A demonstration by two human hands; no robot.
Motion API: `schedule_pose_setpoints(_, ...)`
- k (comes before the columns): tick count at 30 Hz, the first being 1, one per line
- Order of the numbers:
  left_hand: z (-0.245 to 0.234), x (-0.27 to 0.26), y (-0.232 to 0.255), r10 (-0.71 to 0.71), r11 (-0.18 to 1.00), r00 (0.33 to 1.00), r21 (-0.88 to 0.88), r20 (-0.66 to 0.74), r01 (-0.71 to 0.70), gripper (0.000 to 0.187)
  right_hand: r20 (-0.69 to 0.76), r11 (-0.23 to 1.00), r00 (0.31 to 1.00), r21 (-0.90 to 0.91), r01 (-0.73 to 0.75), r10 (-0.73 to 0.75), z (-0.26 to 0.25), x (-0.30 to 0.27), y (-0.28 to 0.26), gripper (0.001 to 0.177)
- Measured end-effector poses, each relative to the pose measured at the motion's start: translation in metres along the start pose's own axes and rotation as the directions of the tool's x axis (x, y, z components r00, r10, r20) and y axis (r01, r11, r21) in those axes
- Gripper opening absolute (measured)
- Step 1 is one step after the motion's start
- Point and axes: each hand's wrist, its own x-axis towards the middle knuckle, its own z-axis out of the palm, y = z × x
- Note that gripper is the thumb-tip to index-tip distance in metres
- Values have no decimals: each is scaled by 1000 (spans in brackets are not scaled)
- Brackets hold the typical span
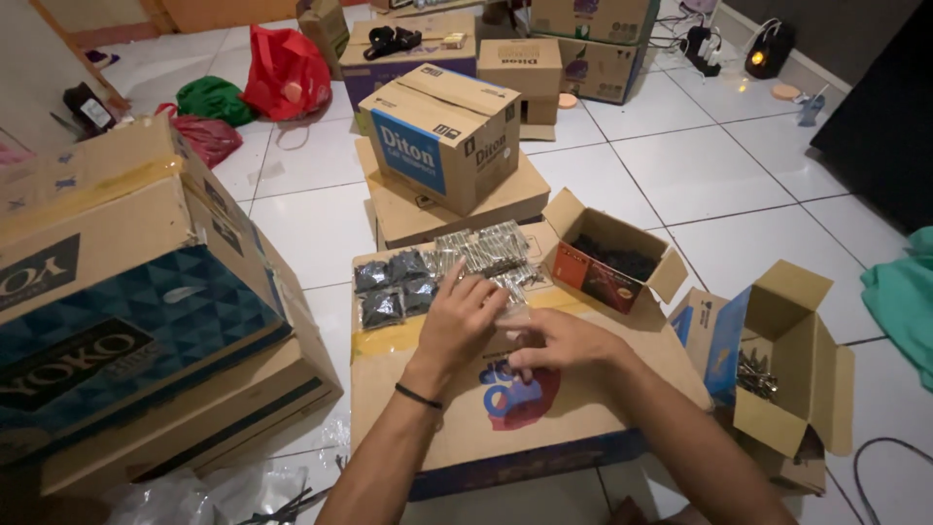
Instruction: Packing small metal fasteners into plastic bags
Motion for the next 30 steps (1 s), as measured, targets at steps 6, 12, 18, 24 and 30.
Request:
schedule_pose_setpoints(6, -27, 12, 2, -17, 994, 998, -110, 54, 23, 21, -221, 829, 938, -549, 106, -266, 6, -2, -41, 43)
schedule_pose_setpoints(12, -49, 16, 8, -91, 984, 987, -139, 132, 109, 27, -327, 853, 834, -439, 282, -444, 5, -7, -13, 32)
schedule_pose_setpoints(18, -57, 15, 4, -236, 880, 962, -389, 135, 270, 44, -833, 963, 509, -267, -26, -217, 19, -134, -39, 35)
schedule_pose_setpoints(24, -55, 22, 6, -260, 836, 942, -438, 214, 330, 37, -996, 741, 87, -69, -668, -14, -46, -256, -5, 21)
schedule_pose_setpoints(30, -55, 20, 8, -268, 835, 930, -422, 251, 354, 33, -761, 263, 277, -144, -954, 586, -88, -286, 62, 63)
